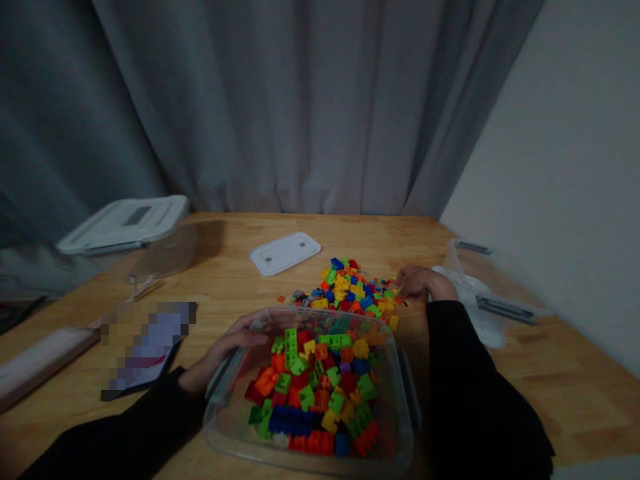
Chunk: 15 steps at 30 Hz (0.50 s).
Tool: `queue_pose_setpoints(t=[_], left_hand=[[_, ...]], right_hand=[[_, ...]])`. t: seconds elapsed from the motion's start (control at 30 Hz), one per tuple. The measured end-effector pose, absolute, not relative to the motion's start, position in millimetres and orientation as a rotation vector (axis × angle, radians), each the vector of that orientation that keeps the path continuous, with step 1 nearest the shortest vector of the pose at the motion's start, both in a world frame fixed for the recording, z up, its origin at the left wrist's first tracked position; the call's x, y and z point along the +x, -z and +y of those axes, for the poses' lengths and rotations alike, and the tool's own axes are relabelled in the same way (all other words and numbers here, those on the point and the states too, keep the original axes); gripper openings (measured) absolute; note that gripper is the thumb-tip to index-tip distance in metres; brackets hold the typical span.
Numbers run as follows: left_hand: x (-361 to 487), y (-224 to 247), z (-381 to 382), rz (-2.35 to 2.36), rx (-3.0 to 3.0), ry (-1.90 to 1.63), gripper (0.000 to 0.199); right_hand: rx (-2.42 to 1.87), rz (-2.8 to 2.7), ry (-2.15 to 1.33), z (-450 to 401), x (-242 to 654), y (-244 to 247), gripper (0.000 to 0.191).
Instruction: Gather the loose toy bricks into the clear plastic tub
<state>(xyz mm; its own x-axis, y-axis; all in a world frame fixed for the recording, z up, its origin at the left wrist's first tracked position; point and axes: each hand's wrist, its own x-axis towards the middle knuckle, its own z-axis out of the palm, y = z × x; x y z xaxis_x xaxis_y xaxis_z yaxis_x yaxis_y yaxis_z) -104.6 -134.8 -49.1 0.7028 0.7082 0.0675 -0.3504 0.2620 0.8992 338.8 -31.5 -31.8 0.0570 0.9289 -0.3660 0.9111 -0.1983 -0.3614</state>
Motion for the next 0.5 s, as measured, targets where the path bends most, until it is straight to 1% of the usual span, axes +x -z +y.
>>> queue_pose_setpoints(t=[0.17, 0.33, 0.5], left_hand=[[-104.0, 50.8, -134.6, 0.375, 1.070, -0.746, 0.058], [-102.2, 49.1, -134.3, 0.387, 1.073, -0.769, 0.059], [-104.2, 49.0, -133.0, 0.397, 1.102, -0.765, 0.059]], right_hand=[[-2.235, -1.940, -0.943, -30.3, 339.6, 32.4, 0.034], [-2.237, -1.921, -0.959, -29.9, 340.7, 33.8, 0.035], [-2.237, -1.930, -0.959, -29.6, 338.0, 35.6, 0.030]])
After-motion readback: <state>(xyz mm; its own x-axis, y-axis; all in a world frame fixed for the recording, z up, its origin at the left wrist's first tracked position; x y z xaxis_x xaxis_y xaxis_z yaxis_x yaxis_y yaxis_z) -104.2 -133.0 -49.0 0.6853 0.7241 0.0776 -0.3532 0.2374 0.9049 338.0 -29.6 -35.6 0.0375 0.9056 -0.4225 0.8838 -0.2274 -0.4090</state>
